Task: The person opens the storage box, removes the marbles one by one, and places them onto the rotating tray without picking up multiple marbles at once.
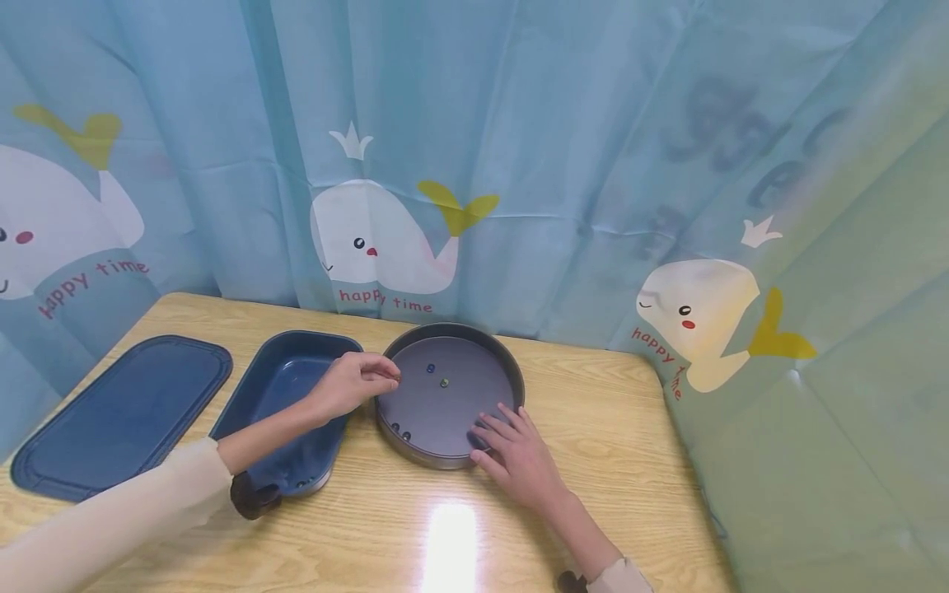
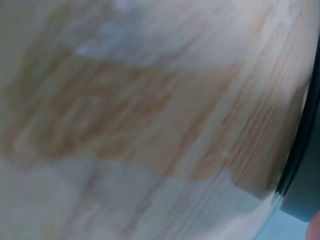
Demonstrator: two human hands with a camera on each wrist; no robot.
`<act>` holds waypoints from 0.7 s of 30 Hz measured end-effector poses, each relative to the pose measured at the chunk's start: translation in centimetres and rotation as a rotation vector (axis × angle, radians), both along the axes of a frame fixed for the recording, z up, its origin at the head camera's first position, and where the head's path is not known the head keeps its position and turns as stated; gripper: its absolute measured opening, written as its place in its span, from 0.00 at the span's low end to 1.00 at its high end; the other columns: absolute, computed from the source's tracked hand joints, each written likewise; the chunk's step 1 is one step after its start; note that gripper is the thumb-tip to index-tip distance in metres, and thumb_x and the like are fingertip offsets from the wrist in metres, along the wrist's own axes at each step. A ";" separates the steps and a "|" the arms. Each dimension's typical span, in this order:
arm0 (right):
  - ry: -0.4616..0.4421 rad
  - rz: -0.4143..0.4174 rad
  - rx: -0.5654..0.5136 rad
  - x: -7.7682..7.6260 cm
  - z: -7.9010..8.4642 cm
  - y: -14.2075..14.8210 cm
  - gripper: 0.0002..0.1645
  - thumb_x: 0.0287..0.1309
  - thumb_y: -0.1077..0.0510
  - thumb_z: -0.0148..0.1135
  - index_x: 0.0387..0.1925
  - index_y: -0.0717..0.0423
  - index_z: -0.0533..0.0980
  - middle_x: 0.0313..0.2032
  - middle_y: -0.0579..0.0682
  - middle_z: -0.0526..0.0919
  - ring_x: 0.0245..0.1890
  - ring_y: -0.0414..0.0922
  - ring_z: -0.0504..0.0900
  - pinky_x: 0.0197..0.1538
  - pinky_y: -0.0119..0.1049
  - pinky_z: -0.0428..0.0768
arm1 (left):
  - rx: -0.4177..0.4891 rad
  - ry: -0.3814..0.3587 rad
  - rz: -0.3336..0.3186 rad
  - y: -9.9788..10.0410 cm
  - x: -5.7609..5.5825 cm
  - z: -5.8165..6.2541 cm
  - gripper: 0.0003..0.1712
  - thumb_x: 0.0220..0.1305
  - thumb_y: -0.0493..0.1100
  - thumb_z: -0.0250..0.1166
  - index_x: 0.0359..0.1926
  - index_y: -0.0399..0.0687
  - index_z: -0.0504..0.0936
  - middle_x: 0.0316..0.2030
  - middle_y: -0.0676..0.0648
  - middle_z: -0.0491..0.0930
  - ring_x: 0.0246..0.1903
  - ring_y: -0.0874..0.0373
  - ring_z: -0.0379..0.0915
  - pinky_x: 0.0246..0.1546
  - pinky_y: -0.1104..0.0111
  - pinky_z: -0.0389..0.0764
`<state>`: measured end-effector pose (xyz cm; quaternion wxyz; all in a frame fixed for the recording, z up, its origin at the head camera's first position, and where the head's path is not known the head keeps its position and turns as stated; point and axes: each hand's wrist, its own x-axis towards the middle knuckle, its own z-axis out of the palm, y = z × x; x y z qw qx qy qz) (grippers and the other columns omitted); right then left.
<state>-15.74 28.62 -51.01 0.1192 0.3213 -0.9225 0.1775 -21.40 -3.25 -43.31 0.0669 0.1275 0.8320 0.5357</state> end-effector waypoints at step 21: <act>-0.002 0.002 0.008 -0.1 -0.1 0.1 0.23 0.69 0.43 0.59 0.58 0.49 0.82 0.62 0.50 0.77 0.69 0.58 0.65 0.69 0.62 0.54 | -0.029 0.042 0.040 3.9 -2.3 -1.9 0.03 0.61 0.34 0.70 0.37 0.41 0.86 0.32 0.51 0.85 0.33 0.58 0.82 0.36 0.65 0.81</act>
